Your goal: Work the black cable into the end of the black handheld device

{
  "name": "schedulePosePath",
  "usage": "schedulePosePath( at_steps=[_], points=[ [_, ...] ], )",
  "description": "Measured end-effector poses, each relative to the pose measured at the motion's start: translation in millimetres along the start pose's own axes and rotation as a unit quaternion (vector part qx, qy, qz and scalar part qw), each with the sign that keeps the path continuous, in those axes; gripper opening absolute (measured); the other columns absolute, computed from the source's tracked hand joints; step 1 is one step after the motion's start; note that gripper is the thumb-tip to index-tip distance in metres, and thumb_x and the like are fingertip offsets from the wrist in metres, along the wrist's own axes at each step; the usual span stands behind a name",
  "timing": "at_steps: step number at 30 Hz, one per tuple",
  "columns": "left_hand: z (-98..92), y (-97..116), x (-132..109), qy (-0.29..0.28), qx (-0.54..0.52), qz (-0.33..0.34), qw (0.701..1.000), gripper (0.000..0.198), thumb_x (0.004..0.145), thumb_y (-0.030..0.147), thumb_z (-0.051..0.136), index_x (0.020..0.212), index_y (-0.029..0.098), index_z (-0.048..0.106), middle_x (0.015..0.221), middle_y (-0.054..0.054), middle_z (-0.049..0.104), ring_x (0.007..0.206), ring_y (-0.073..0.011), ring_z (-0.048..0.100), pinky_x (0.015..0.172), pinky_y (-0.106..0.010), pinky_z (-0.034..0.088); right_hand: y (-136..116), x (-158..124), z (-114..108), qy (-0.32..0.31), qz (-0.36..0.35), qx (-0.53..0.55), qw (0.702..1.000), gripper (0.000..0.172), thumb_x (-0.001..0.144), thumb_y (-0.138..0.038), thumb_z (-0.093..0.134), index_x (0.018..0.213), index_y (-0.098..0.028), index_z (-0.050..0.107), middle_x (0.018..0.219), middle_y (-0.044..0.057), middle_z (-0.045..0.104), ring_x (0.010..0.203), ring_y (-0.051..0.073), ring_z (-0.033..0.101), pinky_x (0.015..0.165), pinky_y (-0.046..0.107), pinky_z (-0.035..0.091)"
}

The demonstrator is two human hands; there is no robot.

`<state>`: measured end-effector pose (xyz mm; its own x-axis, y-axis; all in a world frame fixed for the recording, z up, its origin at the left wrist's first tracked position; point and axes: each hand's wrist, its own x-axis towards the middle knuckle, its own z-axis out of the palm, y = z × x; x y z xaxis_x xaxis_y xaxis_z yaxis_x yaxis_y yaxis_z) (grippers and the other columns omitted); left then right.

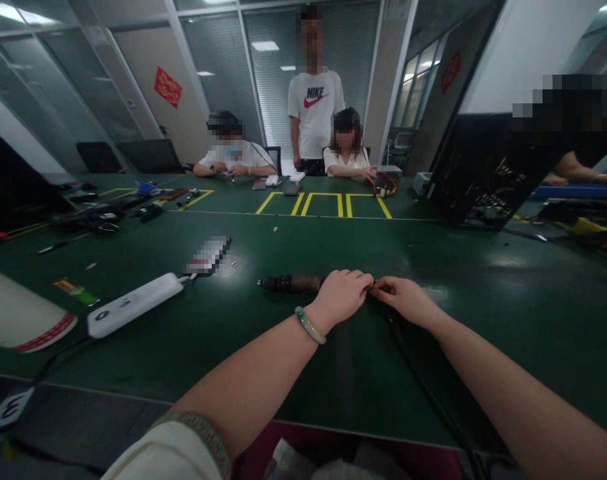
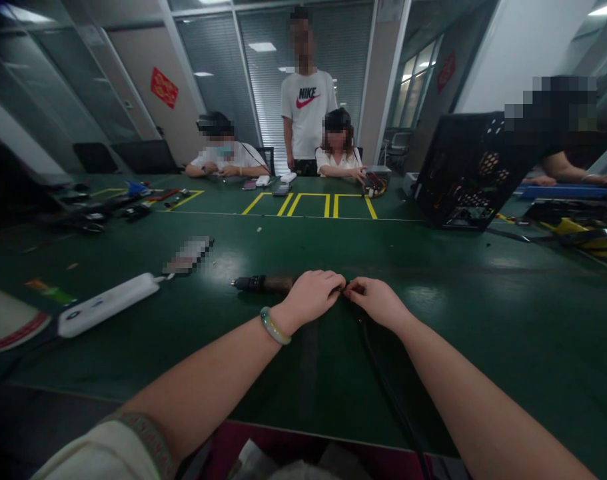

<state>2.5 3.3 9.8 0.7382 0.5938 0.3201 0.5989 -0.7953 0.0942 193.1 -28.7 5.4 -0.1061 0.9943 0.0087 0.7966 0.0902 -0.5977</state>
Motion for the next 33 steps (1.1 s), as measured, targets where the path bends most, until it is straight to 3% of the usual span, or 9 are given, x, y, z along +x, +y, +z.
schedulePosePath(
  at_steps=[18, 33],
  points=[
    [-1.2, 2.4, -0.8, 0.009, 0.011, -0.008, 1.000, 0.013, 0.092, 0.026, 0.046, 0.101, 0.022, 0.056, 0.101, -0.003, 0.062, 0.091, -0.0192, 0.059, 0.082, -0.035, 0.045, 2.2, 0.2, 2.8, 0.003, -0.003, 0.009, 1.000, 0.022, 0.083, -0.039, 0.054, 0.089, -0.023, 0.068, 0.083, 0.002, 0.070, 0.071, 0.019, 0.062, 0.062, 0.029, 0.042],
    [-2.5, 3.0, -5.2, 0.031, -0.007, 0.006, 0.999, 0.014, 0.092, 0.023, 0.047, 0.101, 0.023, 0.057, 0.103, -0.002, 0.062, 0.093, -0.0180, 0.058, 0.082, -0.033, 0.046, 0.5, -4.1, 5.4, 0.029, -0.010, 0.002, 1.000, 0.022, 0.084, -0.038, 0.054, 0.088, -0.023, 0.069, 0.079, 0.001, 0.070, 0.069, 0.019, 0.062, 0.061, 0.027, 0.041]
  ],
)
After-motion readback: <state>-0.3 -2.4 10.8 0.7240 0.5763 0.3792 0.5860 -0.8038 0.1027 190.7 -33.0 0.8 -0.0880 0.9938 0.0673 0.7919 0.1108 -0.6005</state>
